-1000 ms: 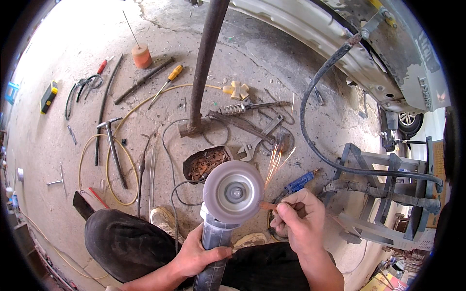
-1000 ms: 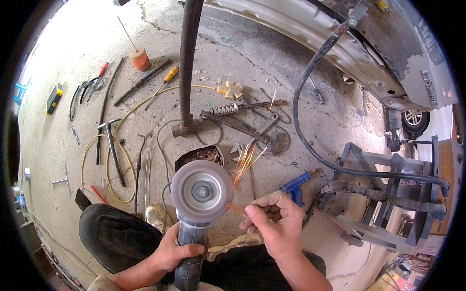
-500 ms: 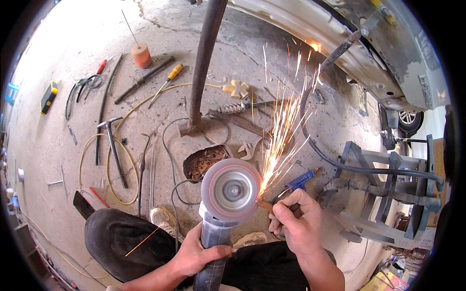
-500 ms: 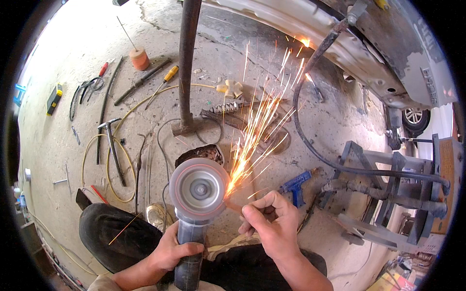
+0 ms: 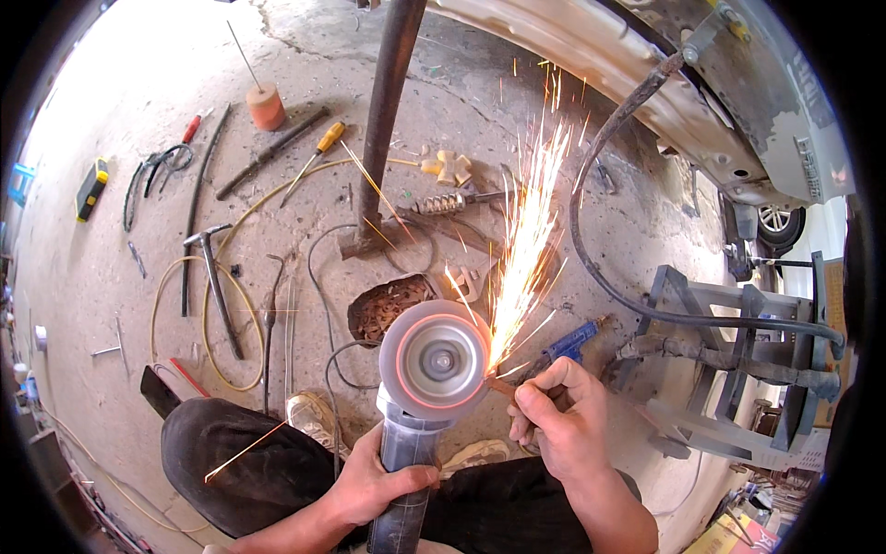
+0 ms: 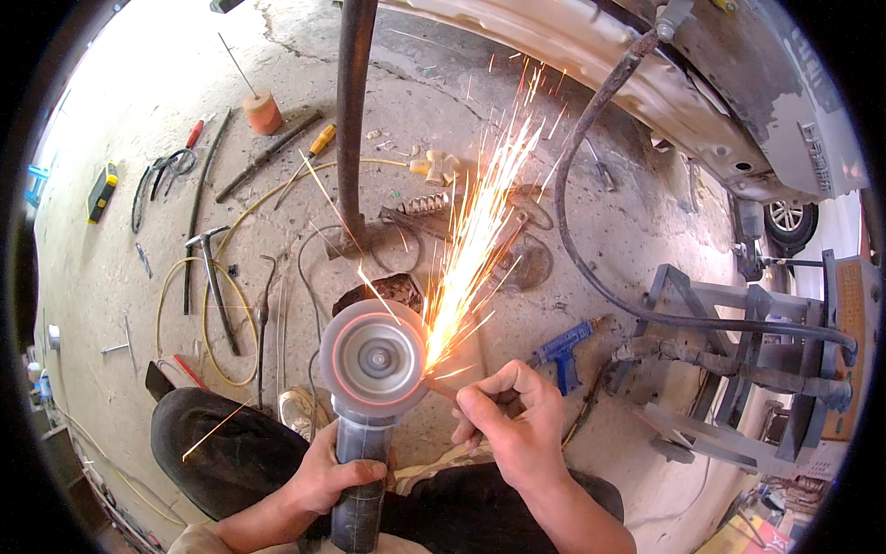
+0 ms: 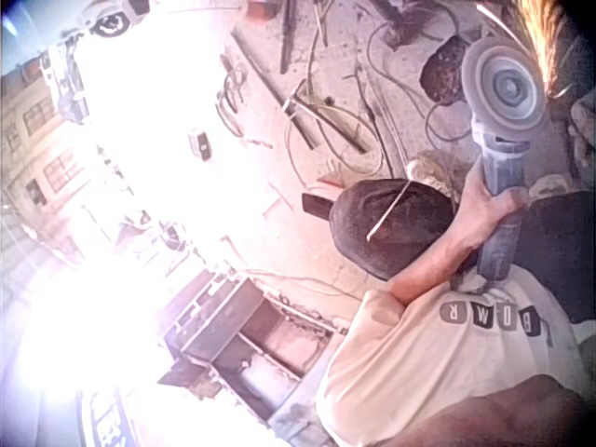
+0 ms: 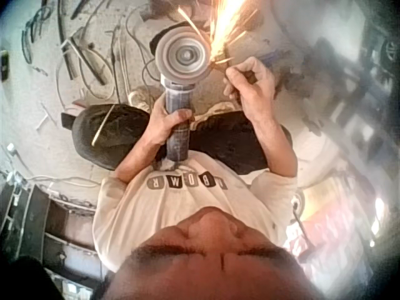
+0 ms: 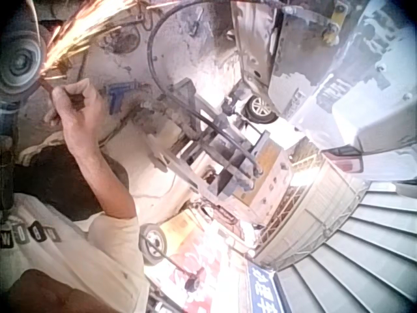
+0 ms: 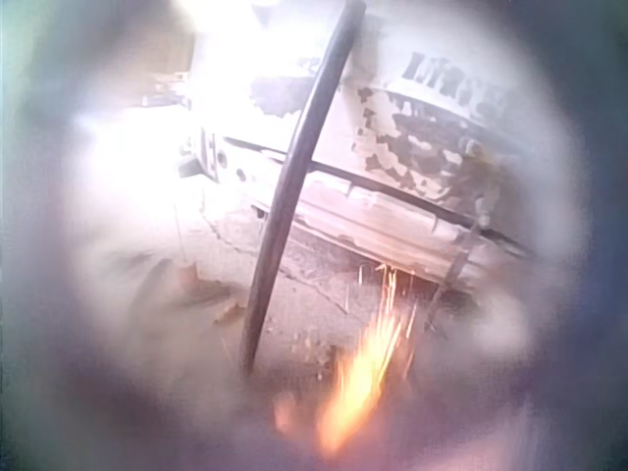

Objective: The person sits on the floor and uses an angle grinder to grind the ends of multiple small metal rods. They pick up a rod, hold it against the spinning disc to create sparks, and then place it down before repeating the process with another rod.

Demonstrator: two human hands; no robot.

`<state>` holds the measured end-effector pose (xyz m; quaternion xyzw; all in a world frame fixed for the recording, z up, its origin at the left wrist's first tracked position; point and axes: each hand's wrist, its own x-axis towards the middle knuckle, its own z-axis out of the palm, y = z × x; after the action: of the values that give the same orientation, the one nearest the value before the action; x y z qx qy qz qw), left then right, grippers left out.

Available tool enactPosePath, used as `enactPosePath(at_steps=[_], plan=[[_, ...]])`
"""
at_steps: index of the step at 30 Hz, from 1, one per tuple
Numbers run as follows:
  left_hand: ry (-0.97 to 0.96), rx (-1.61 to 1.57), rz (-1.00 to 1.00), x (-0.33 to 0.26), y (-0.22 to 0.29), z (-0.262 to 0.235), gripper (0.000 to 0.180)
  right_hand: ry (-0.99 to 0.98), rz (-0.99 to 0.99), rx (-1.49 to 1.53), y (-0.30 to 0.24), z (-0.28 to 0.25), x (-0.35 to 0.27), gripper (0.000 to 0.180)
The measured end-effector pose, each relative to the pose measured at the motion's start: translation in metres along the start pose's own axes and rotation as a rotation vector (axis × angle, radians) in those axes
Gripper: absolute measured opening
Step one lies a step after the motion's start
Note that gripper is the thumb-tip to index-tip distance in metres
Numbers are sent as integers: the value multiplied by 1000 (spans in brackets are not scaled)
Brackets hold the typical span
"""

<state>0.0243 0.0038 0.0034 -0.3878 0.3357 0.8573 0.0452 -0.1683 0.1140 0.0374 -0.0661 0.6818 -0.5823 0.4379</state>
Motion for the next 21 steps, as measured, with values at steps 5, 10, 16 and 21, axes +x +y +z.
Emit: enactPosePath(at_steps=[5, 10, 16, 21], plan=[[-46, -24, -26, 0, 2, -3, 50, -12, -15, 21, 1, -3, 0, 14], [-53, 5, -28, 0, 0, -4, 49, -3, -17, 2, -1, -1, -1, 14], [-32, -19, -1, 2, -6, -4, 51, -11, -29, 18, 1, -2, 0, 14], [-14, -27, 0, 2, -6, -3, 54, -9, -28, -7, 0, -2, -1, 13]])
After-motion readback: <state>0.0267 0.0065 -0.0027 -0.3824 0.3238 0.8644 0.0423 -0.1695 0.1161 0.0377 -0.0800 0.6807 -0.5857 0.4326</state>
